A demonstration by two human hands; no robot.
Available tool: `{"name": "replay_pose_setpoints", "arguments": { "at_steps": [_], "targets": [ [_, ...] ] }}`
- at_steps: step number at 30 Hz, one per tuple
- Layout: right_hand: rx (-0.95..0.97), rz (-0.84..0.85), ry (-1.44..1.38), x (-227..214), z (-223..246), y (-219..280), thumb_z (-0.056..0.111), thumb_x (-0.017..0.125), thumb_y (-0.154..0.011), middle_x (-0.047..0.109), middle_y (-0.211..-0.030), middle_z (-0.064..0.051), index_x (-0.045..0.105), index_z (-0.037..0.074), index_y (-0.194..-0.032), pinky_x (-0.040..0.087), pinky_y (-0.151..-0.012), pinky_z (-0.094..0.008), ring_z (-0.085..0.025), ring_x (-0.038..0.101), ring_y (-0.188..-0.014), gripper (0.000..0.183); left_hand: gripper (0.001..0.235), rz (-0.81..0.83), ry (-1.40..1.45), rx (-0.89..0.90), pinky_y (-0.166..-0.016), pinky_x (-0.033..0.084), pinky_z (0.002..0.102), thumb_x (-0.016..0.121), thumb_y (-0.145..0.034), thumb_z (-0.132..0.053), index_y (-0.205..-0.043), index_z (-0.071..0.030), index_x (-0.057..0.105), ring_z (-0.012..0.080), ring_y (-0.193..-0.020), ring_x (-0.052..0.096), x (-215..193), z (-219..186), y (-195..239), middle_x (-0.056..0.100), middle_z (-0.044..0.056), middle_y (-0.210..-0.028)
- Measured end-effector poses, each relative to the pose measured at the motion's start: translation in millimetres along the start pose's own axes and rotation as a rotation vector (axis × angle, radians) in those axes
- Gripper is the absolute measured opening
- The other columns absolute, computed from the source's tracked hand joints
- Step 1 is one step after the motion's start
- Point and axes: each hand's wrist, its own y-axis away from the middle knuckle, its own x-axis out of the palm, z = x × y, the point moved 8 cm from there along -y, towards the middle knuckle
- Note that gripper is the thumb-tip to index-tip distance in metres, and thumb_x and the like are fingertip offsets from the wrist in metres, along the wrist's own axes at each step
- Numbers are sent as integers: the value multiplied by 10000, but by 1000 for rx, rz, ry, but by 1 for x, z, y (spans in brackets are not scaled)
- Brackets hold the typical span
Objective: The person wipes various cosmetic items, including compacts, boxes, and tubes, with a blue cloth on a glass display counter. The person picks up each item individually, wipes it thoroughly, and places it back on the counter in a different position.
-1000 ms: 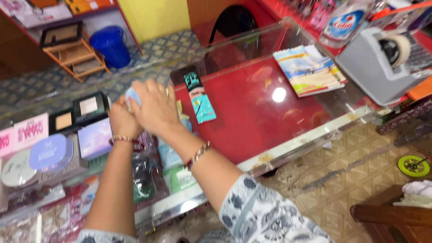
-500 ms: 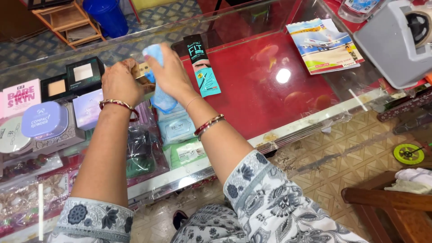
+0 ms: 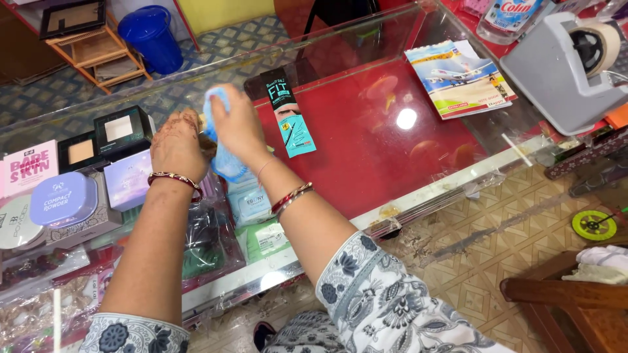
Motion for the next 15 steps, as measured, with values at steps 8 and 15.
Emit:
{"name": "replay_pose_setpoints", "arguments": {
  "at_steps": [8, 15],
  "targets": [
    [-290, -190, 307, -5, 48, 25, 231, 649, -899, 608, -1213, -204, 674, 41, -1111, 481, -957, -458, -410, 602, -1102, 286, 396, -99, -15, 73, -965, 484, 457, 798, -775, -91, -1105, -25, 588, 367, -1111, 616, 2, 0, -5, 653, 200, -1121],
    [42, -162, -98, -8, 0, 16, 306, 502, -1039, 681, -1118, -254, 640, 19, -1175, 509, -905, -427, -406, 662, -1052, 347, 450, -35, 9, 0, -981, 476, 449, 852, -724, -140, -1073, -47, 584, 361, -1133, 605, -2, -1, 0, 650, 172, -1117]
  ]
}}
